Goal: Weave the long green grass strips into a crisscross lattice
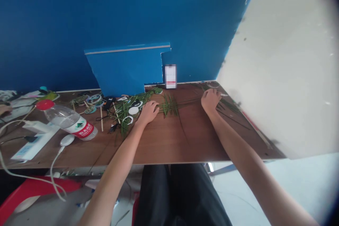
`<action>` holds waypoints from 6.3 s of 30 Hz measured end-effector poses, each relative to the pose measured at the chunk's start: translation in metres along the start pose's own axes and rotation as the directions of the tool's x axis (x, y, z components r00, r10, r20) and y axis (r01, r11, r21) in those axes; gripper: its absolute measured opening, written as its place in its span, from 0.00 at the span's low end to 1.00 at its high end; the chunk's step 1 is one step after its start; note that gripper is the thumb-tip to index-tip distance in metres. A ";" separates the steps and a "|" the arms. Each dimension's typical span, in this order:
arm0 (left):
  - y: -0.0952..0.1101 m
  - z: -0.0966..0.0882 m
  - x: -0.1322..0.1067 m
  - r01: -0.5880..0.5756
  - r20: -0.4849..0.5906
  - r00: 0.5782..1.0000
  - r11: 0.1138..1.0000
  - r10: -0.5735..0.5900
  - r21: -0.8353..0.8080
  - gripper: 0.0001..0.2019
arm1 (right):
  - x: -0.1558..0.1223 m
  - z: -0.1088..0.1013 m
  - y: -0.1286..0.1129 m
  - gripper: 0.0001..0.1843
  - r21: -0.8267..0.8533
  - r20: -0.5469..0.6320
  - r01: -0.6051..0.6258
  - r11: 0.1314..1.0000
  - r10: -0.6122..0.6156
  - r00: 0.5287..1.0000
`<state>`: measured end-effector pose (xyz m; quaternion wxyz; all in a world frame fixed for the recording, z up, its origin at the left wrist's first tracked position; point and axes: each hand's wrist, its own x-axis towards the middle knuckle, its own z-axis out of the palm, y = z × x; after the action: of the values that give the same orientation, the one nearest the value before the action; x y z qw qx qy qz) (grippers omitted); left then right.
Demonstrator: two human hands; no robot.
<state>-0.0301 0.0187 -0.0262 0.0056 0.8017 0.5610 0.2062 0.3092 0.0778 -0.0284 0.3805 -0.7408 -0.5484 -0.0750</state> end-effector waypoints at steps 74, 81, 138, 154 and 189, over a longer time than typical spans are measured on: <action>0.006 -0.010 0.003 -0.040 -0.048 0.998 0.999 0.039 -0.015 0.12 | -0.003 -0.020 -0.031 0.16 0.290 -0.061 0.207 0.934 -0.198 0.978; 0.006 -0.006 0.003 -0.071 -0.048 0.996 0.997 0.070 -0.017 0.13 | -0.012 -0.021 -0.037 0.24 0.542 0.194 0.182 0.820 -0.333 0.923; 0.131 0.032 0.098 -0.150 0.202 0.969 0.989 0.145 0.009 0.08 | -0.034 -0.032 -0.010 0.24 0.549 -0.032 0.287 0.785 -0.324 0.946; 0.149 0.046 0.119 -0.111 0.202 0.973 0.994 0.110 -0.006 0.07 | -0.030 -0.034 -0.010 0.22 0.525 -0.027 0.208 0.825 -0.228 0.973; 0.103 0.007 0.110 0.000 0.091 0.993 0.755 0.079 -0.656 0.11 | -0.032 -0.028 -0.013 0.16 0.472 0.144 0.449 0.759 -0.569 0.810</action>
<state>0.0957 0.0810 0.0277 0.3127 0.7712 0.4353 0.3435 0.2937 0.0371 -0.0197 0.4126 -0.4659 -0.7813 0.0470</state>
